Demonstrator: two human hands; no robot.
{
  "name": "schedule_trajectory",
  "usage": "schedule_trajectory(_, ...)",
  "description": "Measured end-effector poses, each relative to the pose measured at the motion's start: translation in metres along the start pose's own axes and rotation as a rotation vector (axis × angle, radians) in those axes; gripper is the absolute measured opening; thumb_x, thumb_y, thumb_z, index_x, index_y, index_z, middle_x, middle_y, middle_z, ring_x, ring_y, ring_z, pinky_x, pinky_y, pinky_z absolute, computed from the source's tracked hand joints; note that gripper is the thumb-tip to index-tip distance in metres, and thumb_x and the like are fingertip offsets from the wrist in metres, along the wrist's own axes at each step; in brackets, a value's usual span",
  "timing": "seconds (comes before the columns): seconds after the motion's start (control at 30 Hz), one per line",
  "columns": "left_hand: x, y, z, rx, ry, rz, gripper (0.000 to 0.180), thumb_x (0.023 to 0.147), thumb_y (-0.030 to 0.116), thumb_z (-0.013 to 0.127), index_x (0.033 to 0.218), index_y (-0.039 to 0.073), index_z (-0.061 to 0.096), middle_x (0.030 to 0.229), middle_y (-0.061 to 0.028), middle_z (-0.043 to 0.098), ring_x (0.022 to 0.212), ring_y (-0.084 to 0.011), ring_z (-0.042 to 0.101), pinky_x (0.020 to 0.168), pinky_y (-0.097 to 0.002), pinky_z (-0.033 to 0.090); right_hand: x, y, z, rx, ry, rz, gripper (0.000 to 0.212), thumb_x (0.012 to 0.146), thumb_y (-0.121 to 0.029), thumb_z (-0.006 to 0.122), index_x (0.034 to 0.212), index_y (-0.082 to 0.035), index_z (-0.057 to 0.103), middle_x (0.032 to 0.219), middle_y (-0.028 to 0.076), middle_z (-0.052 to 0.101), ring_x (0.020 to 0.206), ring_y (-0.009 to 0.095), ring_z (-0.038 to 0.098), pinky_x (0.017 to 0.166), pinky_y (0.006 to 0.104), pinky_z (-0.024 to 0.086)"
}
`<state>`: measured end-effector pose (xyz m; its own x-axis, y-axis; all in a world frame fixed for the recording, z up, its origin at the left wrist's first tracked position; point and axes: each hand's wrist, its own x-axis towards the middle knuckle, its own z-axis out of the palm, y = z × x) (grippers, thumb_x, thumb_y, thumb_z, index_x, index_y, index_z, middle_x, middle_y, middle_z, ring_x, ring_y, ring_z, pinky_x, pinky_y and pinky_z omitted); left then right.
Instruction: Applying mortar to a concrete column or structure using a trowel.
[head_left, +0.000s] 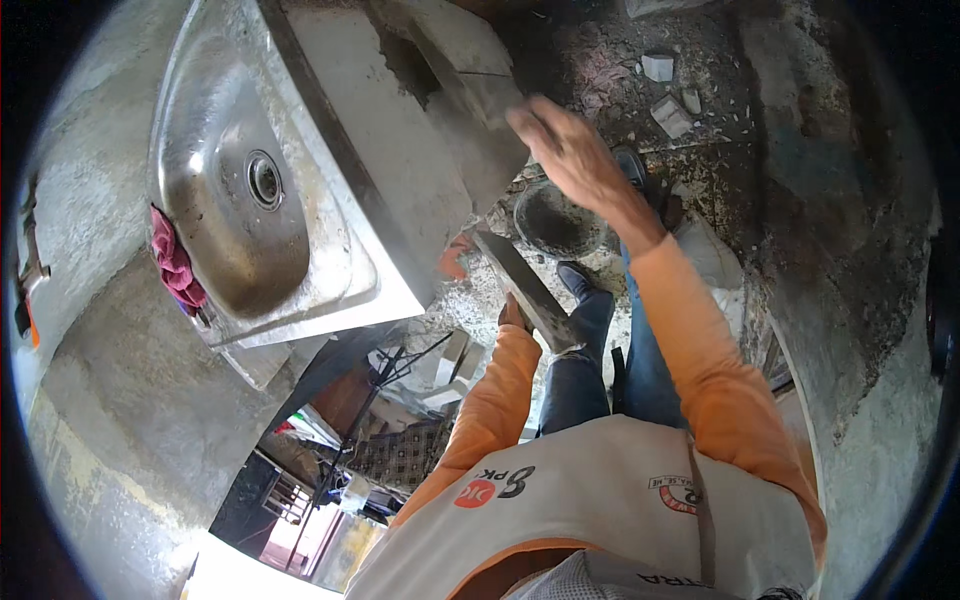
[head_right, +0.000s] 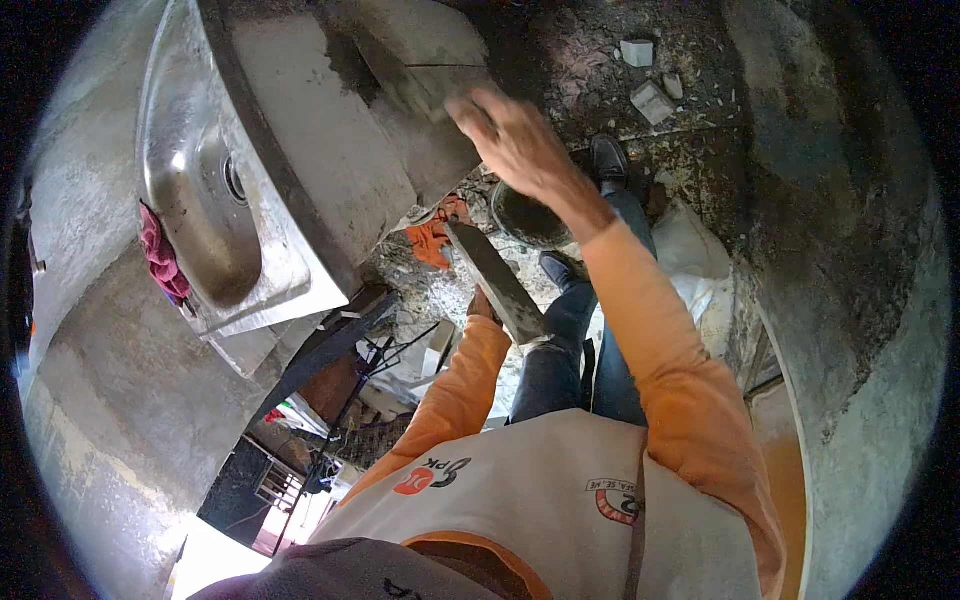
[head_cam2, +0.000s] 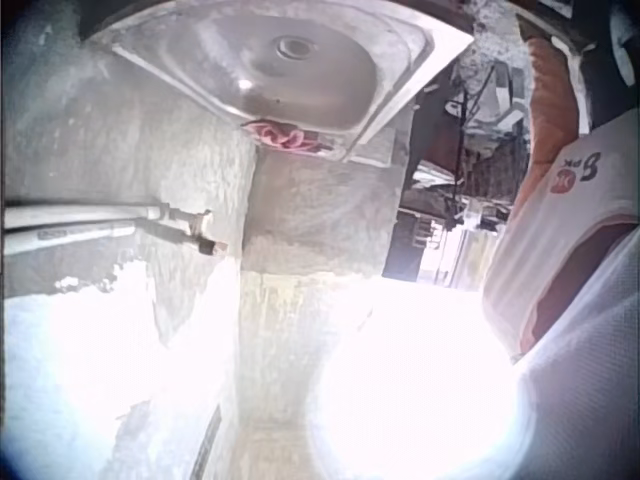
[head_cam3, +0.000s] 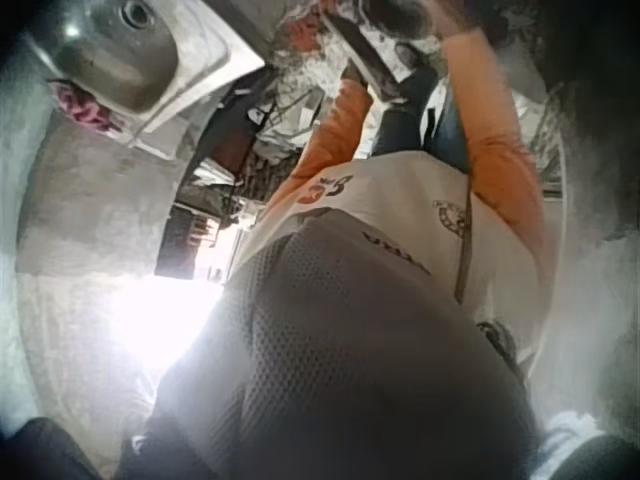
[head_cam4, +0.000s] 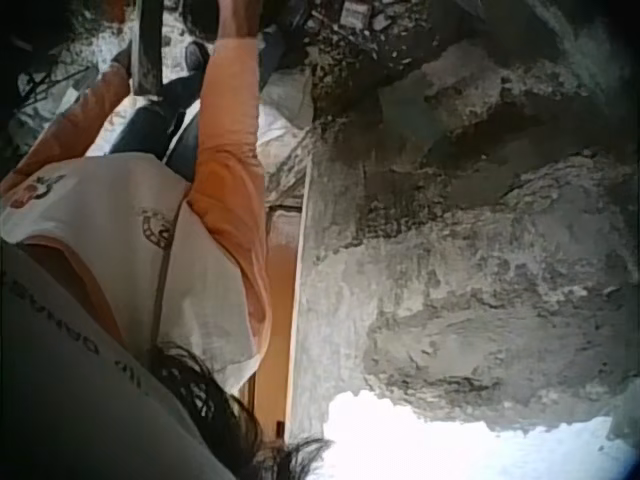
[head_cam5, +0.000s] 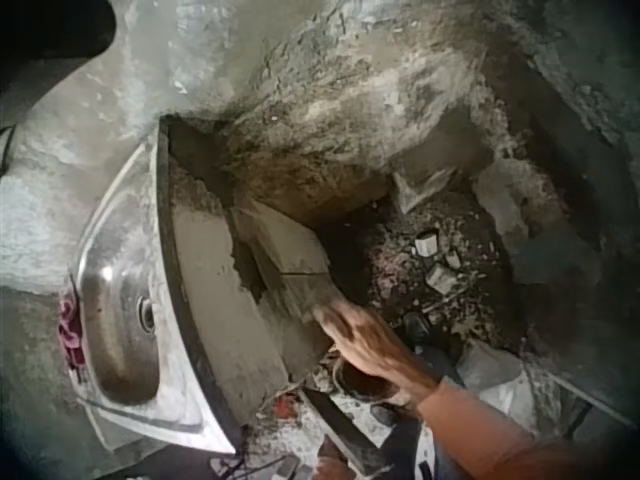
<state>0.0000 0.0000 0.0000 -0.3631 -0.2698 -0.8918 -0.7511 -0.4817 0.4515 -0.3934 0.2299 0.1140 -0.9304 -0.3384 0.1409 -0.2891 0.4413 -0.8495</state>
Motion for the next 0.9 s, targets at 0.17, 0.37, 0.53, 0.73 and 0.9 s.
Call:
schedule_trajectory(0.17, 0.019, -0.025, 0.021, -0.043, 0.105, -0.065, 0.067, 0.110, 0.061, 0.050, 0.142, 0.004, 0.066, 0.121, -0.0106, 0.075, 0.097, -0.0264, 0.074, 0.087, -0.0385, 0.060, -0.014, 0.020, -0.015, -0.265, 0.000, -0.194, 0.031, 0.105, -0.006, 0.061, 0.135, -0.005, 0.066, 0.125, 0.021, 0.070, 0.089, 0.033, 0.078, 0.070, 0.0417, 0.069)
schedule_trajectory(0.37, 0.009, -0.023, 0.000, -0.062, 0.106, -0.062, 0.067, 0.109, 0.061, 0.051, 0.143, 0.005, 0.066, 0.122, -0.0105, 0.074, 0.099, -0.0265, 0.073, 0.088, -0.0388, 0.059, -0.096, -0.005, -0.018, 0.011, 0.056, -0.060, 0.025, 0.112, -0.023, 0.059, 0.134, -0.010, 0.065, 0.114, 0.021, 0.071, 0.082, 0.031, 0.075, 0.062, 0.0424, 0.064)
schedule_trajectory(0.53, 0.013, -0.022, 0.015, -0.048, 0.110, -0.073, 0.067, 0.109, 0.062, 0.051, 0.143, 0.005, 0.066, 0.123, -0.0104, 0.074, 0.100, -0.0265, 0.073, 0.089, -0.0391, 0.059, -0.037, 0.021, -0.011, 0.048, 0.022, 0.156, 0.028, 0.115, -0.032, 0.053, 0.127, -0.010, 0.066, 0.097, 0.014, 0.068, 0.073, 0.028, 0.071, 0.058, 0.0440, 0.059)
schedule_trajectory(0.73, 0.009, -0.027, 0.012, -0.041, 0.143, -0.079, 0.067, 0.109, 0.062, 0.051, 0.143, 0.006, 0.066, 0.124, -0.0103, 0.074, 0.102, -0.0265, 0.072, 0.091, -0.0395, 0.058, -0.059, -0.006, 0.005, 0.202, -0.125, 0.297, 0.035, 0.115, -0.038, 0.052, 0.127, -0.011, 0.070, 0.093, 0.017, 0.071, 0.078, 0.027, 0.073, 0.061, 0.0432, 0.059)
schedule_trajectory(0.9, 0.008, -0.026, 0.017, -0.032, 0.159, -0.067, 0.067, 0.109, 0.062, 0.052, 0.143, 0.006, 0.065, 0.125, -0.0103, 0.074, 0.103, -0.0265, 0.072, 0.092, -0.0398, 0.058, -0.102, 0.005, -0.011, -0.151, 0.096, -0.120, 0.036, 0.114, -0.039, 0.055, 0.128, -0.009, 0.070, 0.102, 0.022, 0.075, 0.090, 0.032, 0.077, 0.073, 0.0438, 0.063)
